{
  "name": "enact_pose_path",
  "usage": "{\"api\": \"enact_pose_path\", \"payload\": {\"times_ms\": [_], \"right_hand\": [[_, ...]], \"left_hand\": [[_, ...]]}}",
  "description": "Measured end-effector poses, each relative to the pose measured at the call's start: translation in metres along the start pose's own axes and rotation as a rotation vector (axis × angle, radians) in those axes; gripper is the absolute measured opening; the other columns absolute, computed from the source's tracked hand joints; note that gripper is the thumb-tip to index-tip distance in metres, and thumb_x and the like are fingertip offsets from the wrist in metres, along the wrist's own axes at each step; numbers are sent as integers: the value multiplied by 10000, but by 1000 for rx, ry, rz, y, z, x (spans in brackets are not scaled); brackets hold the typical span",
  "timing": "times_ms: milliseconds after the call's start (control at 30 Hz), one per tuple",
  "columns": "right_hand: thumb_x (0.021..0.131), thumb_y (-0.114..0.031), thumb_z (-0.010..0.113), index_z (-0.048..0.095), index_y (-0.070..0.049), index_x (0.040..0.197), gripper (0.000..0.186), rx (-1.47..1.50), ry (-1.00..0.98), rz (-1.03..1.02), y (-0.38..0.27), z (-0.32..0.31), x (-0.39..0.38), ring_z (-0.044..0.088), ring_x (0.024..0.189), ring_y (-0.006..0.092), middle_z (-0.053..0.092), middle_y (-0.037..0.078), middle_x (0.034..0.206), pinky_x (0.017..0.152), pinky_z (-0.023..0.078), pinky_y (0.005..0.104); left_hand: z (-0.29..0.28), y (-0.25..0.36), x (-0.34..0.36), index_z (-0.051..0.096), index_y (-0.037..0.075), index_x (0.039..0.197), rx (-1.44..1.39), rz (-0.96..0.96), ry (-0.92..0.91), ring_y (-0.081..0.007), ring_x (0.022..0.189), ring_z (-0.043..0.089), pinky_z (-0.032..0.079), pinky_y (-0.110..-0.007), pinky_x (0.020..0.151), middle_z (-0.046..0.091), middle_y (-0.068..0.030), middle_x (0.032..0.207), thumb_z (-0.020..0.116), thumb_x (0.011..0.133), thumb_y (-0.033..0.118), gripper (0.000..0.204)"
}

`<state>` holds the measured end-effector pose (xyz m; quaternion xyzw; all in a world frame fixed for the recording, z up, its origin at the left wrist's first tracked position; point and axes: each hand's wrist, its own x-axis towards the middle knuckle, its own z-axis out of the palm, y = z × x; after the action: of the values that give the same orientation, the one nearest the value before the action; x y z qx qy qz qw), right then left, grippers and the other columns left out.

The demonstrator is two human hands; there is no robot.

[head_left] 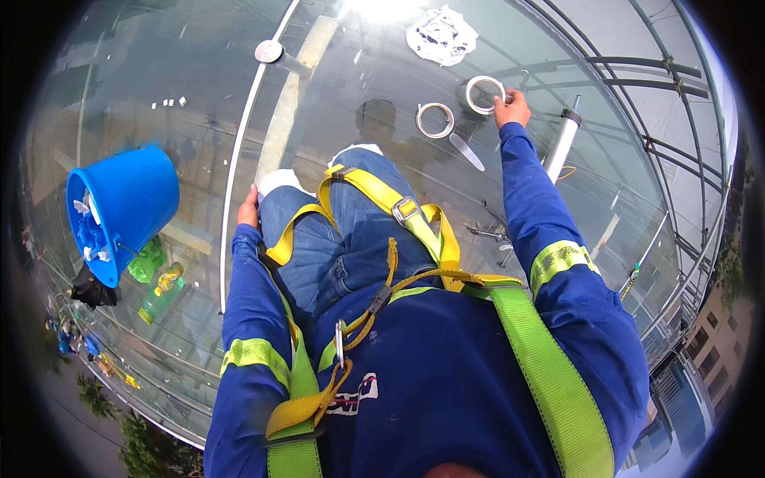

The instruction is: The person applies masking tape along the seam of a glass panel, sticking tape strips onto the surface, smoothing them down by hand, and trimming the edges with a blade.

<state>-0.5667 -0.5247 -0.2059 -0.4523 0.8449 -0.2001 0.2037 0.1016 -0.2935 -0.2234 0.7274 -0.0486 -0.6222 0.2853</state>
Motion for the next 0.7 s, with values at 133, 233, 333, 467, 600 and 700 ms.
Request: {"api": "enact_pose_path", "payload": {"times_ms": [133, 233, 333, 467, 600, 700], "right_hand": [[764, -231, 815, 685, -130, 1179, 446, -60, 19, -239, -3, 9, -51, 646, 1065, 326, 624, 148, 1116, 932, 535, 424], [758, -239, 838, 703, -192, 1145, 412, -260, -341, -470, -44, 22, -123, 635, 1075, 336, 580, 129, 1137, 944, 537, 439], [786, -225, 829, 700, -209, 1154, 391, -382, -382, -414, -32, 42, -135, 603, 1139, 364, 566, 147, 1195, 959, 530, 473], [830, -176, 798, 653, -214, 1289, 482, -222, -297, -195, -26, 45, -119, 566, 1221, 349, 543, 123, 1316, 999, 510, 472], [819, -176, 811, 535, -240, 1431, 675, -279, -231, -298, -36, 13, -143, 553, 1255, 354, 514, 138, 1388, 1032, 493, 455], [803, -237, 840, 641, -80, 1308, 565, 2, -431, -123, -61, 0, -171, 683, 1017, 290, 692, 147, 1203, 887, 560, 404]], "left_hand": [[20, 55, -40, 670, -17, 1211, -186, 133, -90, -214, 1034, 675, 517, -342, 928, 710, -119, 1162, 601, 1006, 466, 529], [-16, 58, -59, 664, -15, 1228, 41, 217, -1, -204, 1041, 670, 516, -337, 928, 711, -128, 1150, 600, 1006, 473, 540], [-7, 34, -58, 650, -48, 1273, 160, 265, 58, -222, 1068, 656, 493, -330, 956, 704, -156, 1188, 555, 1004, 561, 672], [-22, 7, -54, 661, -82, 1232, 336, 410, 170, -204, 983, 645, 490, -322, 911, 719, -144, 1095, 534, 1004, 591, 722], [-40, -18, -79, 667, -44, 1252, 306, 435, 159, -172, 994, 643, 495, -298, 906, 723, -116, 1097, 648, 987, 455, 564], [-65, -26, -100, 616, 81, 1380, 411, 435, 218, -223, 969, 646, 523, -380, 838, 680, -64, 1195, 688, 946, 506, 611]]}}
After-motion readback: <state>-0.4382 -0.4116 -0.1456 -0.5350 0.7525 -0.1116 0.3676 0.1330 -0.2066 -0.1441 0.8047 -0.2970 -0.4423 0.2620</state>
